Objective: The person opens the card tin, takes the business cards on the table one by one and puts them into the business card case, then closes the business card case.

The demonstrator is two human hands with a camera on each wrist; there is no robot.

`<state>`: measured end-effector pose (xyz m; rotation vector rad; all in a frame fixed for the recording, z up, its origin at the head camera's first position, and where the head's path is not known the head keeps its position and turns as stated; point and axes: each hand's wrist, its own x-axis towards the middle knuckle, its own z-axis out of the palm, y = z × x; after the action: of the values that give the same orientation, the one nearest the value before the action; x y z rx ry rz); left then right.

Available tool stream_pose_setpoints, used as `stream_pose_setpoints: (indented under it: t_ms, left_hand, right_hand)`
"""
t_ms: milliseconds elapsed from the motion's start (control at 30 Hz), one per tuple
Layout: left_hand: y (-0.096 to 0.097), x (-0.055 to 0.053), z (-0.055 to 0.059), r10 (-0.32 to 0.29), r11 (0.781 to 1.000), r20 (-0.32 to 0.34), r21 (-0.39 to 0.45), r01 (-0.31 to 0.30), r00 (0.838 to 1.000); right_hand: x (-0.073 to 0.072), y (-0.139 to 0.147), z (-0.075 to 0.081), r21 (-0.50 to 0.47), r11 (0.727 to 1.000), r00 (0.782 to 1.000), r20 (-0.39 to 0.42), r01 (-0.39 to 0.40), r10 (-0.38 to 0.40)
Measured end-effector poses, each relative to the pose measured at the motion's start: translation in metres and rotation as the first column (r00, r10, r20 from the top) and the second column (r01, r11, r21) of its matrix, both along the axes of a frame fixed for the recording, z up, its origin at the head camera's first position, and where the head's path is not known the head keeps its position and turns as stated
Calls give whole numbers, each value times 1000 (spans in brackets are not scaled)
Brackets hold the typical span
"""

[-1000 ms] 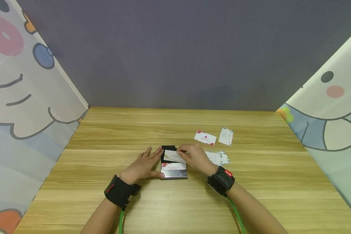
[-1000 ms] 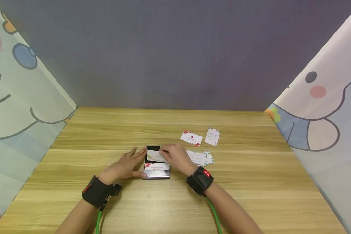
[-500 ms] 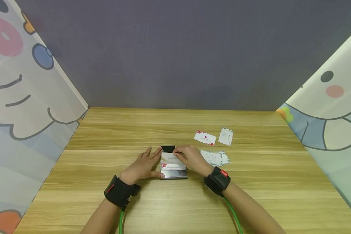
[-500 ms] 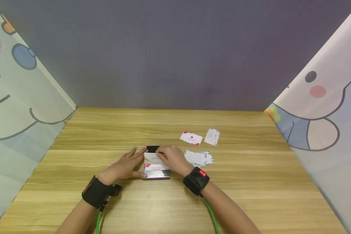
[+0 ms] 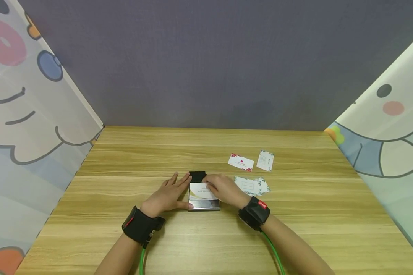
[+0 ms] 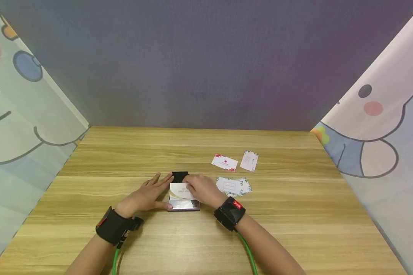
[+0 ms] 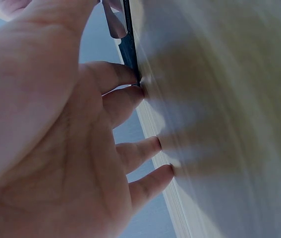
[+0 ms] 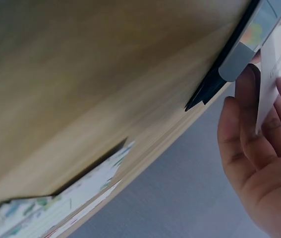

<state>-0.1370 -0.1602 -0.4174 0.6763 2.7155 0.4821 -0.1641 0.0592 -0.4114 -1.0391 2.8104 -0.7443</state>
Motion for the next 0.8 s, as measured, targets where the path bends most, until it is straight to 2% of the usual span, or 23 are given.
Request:
stream_pose_setpoints:
  t_ms: [400,667,800]
  left_hand:
    - [-1,0,-1,-13,1000,-11,-3,13,1000]
    - [-1,0,0,-12,1000,-2,4,12,1000]
    - [0,0,-1,-9,1000,-4,10,9,1000]
  right_hand:
    - [5,2,1,92,995,998,51,-46,41]
    - [8,4,-1,150,985,995,50,-88,81]
    - [9,4,-1,174,979,994,24,-110,107]
